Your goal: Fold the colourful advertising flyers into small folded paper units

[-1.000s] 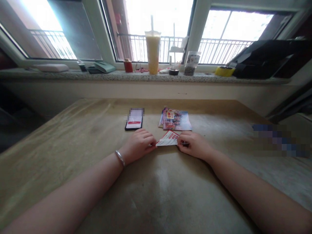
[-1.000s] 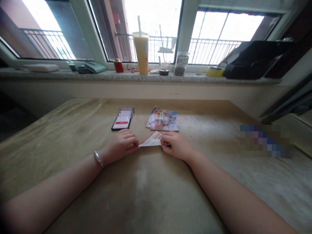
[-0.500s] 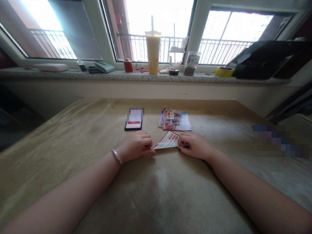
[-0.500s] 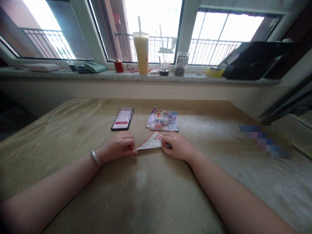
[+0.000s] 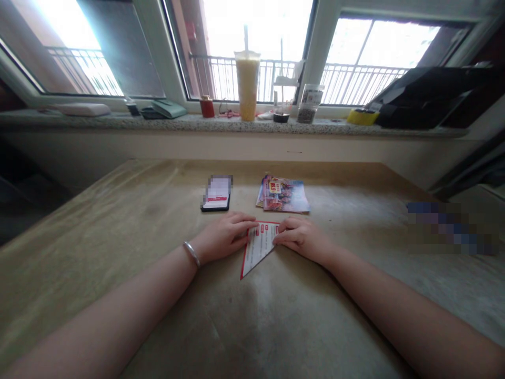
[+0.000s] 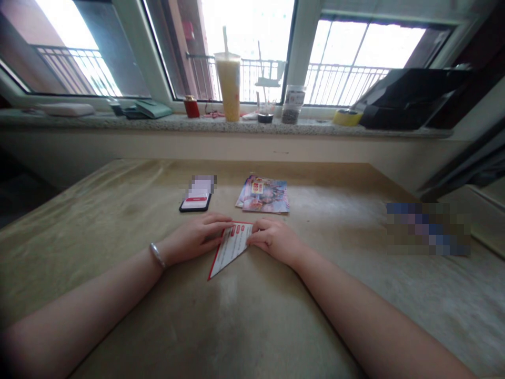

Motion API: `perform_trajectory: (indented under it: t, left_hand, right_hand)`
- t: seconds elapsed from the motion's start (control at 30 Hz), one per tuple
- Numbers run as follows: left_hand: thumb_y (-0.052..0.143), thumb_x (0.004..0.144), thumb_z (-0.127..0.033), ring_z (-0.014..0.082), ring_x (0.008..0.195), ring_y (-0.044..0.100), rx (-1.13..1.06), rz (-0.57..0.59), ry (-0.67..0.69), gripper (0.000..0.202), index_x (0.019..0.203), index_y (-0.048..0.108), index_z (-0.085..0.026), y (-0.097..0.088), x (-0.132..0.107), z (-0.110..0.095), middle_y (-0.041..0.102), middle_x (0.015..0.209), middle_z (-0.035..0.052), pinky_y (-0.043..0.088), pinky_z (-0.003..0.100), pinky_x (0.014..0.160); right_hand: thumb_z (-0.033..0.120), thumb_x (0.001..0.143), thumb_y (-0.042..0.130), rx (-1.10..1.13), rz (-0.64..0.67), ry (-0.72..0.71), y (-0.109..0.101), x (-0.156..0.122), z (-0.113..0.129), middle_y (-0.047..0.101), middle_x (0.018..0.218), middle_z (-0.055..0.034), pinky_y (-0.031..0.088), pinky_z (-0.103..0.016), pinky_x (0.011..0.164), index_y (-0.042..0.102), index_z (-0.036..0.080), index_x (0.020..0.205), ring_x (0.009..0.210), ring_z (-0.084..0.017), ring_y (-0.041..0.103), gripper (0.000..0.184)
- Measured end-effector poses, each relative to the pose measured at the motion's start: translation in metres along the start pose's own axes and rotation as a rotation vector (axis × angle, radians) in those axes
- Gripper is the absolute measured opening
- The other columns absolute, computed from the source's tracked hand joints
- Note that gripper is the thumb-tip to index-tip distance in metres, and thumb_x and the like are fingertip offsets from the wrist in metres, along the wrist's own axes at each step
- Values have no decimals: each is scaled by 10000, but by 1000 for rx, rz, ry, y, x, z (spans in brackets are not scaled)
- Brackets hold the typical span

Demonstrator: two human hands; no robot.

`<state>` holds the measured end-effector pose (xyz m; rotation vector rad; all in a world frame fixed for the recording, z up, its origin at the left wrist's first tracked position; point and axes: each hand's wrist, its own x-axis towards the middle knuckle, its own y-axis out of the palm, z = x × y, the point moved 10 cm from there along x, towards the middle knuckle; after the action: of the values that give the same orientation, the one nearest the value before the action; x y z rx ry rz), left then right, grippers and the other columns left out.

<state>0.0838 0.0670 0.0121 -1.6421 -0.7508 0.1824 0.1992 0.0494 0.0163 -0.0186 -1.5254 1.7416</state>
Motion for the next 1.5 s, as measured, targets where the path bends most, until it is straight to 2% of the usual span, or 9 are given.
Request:
perform_trajectory:
  t: [0.3, 0.43, 0.63, 0.8, 0.87, 1.07, 1.3, 1.37, 1.5]
  left_hand:
    - [560, 850, -331, 234, 1175, 487, -20, 95, 74, 412, 1250, 539, -233, 1, -2, -14, 552, 1271, 80, 391, 415, 1015]
    - [632, 789, -349, 252, 1241, 449, -44, 119, 106, 500, 1269, 525, -258, 2, -4, -18, 507, 1343, 73, 368, 437, 1046]
    - [594, 830, -350, 234, 1219, 461, -48, 124, 100, 445, 1260, 531, -253, 4, -3, -18, 533, 1304, 73, 374, 417, 1042]
    - [599, 826, -364, 243, 1145, 498, -12, 87, 84, 464, 1266, 524, -239, 3, -3, -16, 559, 1228, 95, 407, 421, 992]
    - [600, 824, -368, 242, 1133, 502, -2, 85, 80, 467, 1267, 524, -241, 3, -3, -16, 559, 1211, 97, 411, 418, 985]
    - [564, 852, -338, 237, 1120, 505, 11, 98, 59, 433, 1272, 518, -243, 4, -3, -15, 557, 1204, 94, 416, 404, 975]
    - [435, 935, -287, 195, 1104, 514, -106, 83, -4, 307, 1221, 533, -231, 3, -1, -7, 556, 1191, 74, 415, 355, 970]
    - [427, 937, -270, 180, 1084, 520, -157, 56, -27, 284, 1198, 526, -216, 1, -1, -4, 556, 1174, 73, 422, 336, 959]
    - [474, 902, -254, 165, 934, 548, -170, 11, -104, 149, 1005, 551, -178, -2, -1, 4, 575, 1018, 61, 468, 304, 838]
  right_hand:
    - [168, 882, 517, 149, 52, 37, 3, 3, -3, 679, 927, -61, 503, -304, 801, 661, 197, 828, 879, -153, 623, 157]
    - [162, 844, 555, 137, 63, 139, 5, 0, -12, 678, 1025, -58, 464, -370, 939, 637, 204, 918, 1079, -189, 581, 118]
    - [360, 794, 633, 43, 175, 201, 13, -5, -12, 522, 1334, -123, 360, -475, 1047, 583, 188, 1207, 1254, -272, 448, 450]
    - [473, 657, 740, 5, 181, 141, 8, -3, 0, 548, 1265, -118, 402, -458, 986, 561, 212, 1251, 1160, -274, 491, 672]
    - [480, 664, 733, 6, 184, 119, 6, -3, 4, 586, 1202, -108, 420, -438, 956, 580, 209, 1220, 1108, -258, 514, 636]
    - [415, 749, 672, -33, 187, 53, 4, -1, 14, 666, 1057, -70, 448, -391, 867, 663, 210, 1016, 962, -224, 574, 336]
    - [269, 856, 544, -39, 139, 53, -1, -2, 8, 698, 941, -46, 461, -300, 769, 671, 203, 920, 849, -174, 607, 156]
    - [244, 852, 540, -40, 114, 92, -3, -3, 3, 695, 888, -48, 453, -277, 727, 663, 198, 901, 816, -165, 609, 141]
    - [206, 799, 580, -19, 44, 284, -7, -7, -16, 655, 732, -18, 402, -226, 592, 642, 189, 813, 624, -118, 561, 66]
